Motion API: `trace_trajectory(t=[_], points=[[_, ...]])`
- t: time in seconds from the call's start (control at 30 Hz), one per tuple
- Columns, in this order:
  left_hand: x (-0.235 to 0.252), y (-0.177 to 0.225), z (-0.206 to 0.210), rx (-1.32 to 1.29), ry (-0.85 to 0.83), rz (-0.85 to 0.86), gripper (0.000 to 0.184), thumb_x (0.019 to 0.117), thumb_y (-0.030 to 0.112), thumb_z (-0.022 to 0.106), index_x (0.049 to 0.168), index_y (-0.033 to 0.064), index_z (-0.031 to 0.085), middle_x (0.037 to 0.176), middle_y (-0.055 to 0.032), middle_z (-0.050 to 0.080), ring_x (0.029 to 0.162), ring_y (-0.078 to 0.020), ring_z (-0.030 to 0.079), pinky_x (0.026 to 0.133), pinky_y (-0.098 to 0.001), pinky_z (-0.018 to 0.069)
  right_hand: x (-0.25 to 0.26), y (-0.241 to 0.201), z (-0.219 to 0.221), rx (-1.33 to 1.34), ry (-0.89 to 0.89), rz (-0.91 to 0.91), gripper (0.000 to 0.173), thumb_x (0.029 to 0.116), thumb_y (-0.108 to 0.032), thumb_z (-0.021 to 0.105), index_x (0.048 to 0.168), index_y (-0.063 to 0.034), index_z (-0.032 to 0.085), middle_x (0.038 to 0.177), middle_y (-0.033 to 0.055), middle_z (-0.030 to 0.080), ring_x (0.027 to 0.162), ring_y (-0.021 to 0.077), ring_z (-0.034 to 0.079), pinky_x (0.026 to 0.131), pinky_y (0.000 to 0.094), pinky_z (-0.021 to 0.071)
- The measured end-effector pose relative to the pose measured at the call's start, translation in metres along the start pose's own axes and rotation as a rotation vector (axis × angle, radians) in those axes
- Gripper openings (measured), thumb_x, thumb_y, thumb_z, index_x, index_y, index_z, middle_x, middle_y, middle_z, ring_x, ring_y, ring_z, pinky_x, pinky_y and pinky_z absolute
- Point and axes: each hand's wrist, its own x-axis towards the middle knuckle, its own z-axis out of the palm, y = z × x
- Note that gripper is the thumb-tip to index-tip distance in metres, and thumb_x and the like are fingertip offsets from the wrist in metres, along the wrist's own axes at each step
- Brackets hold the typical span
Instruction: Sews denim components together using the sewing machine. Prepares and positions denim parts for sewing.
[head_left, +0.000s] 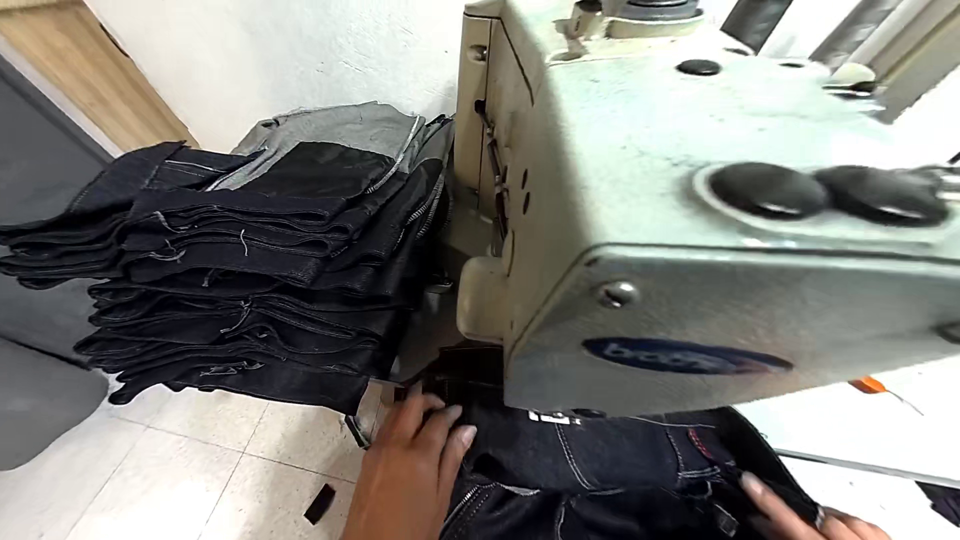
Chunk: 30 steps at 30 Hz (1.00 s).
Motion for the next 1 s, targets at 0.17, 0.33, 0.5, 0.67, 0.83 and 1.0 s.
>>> trace_trajectory(t=[0.17, 0.33, 0.5, 0.67, 0.83, 1.0], points=[[-0.003, 0.029, 0.012, -0.087, -0.19, -0.169, 0.055, 0.1039, 0.042, 0.051, 0.125, -0.0059, 0.067, 0.117, -0.0236, 0.07, 0.11, -0.0389, 0.068, 0.095, -0.053, 0.0545, 0.035, 0.009, 0.032, -0.123, 0.295, 0.244, 0.047, 0.0943, -0.005, 0.059, 0.138, 0.0111, 0.055, 0.109, 0.0403, 0.061, 0.096, 0.0569, 0.062, 0.085, 0.0624, 0.049], [0.008, 0.036, 0.045, -0.299, -0.041, -0.277, 0.05, 0.1082, 0.033, 0.041, 0.13, -0.0097, 0.057, 0.097, -0.0207, 0.071, 0.091, -0.033, 0.073, 0.081, -0.0506, 0.0582, 0.033, 0.019, 0.028, 0.095, 0.063, 0.549, 0.039, 0.0975, -0.025, 0.064, 0.109, 0.012, 0.067, 0.084, 0.0294, 0.069, 0.073, 0.0484, 0.068, 0.065, 0.0683, 0.0488], [0.018, -0.072, 0.008, -0.533, 0.087, -0.487, 0.035, 0.1047, 0.022, 0.048, 0.11, -0.0071, 0.066, 0.099, -0.0159, 0.068, 0.095, -0.0217, 0.066, 0.09, -0.0465, 0.0533, 0.085, 0.003, 0.016, 0.669, -0.234, 0.188, 0.048, 0.0973, -0.047, 0.061, 0.078, -0.0044, 0.071, 0.066, -0.0013, 0.065, 0.061, -0.0001, 0.058, 0.058, 0.0249, 0.0497], [0.005, -0.105, -0.035, 0.322, 0.044, -0.334, 0.023, 0.1028, 0.01, 0.057, 0.107, -0.0104, 0.067, 0.099, -0.0334, 0.067, 0.09, -0.054, 0.068, 0.074, -0.0705, 0.0533, 0.155, -0.056, 0.04, 1.091, -0.536, 0.233, 0.027, 0.0939, -0.042, 0.067, 0.078, -0.0212, 0.072, 0.068, -0.0161, 0.064, 0.063, -0.0078, 0.058, 0.059, 0.0156, 0.0483], [0.045, -0.003, 0.018, 0.2, 0.073, 0.102, 0.025, 0.0981, 0.02, 0.061, 0.093, 0.0004, 0.075, 0.091, -0.0175, 0.074, 0.091, -0.0363, 0.074, 0.078, -0.0547, 0.06, 0.142, -0.052, 0.039, 1.177, -0.455, 0.422, 0.014, 0.0917, -0.035, 0.07, 0.081, -0.0264, 0.076, 0.076, -0.0157, 0.071, 0.07, -0.0066, 0.065, 0.066, 0.0154, 0.0545], [0.125, -0.033, 0.086, -0.023, 0.114, 0.149, 0.029, 0.0887, 0.033, 0.068, 0.084, 0.0044, 0.073, 0.07, -0.0133, 0.07, 0.064, -0.032, 0.071, 0.056, -0.0543, 0.0564, 0.165, -0.059, 0.018, 0.944, -0.175, 0.793, 0.012, 0.0874, -0.001, 0.066, 0.094, -0.0118, 0.064, 0.081, -0.0101, 0.066, 0.077, -0.0051, 0.062, 0.072, 0.0163, 0.0537]])
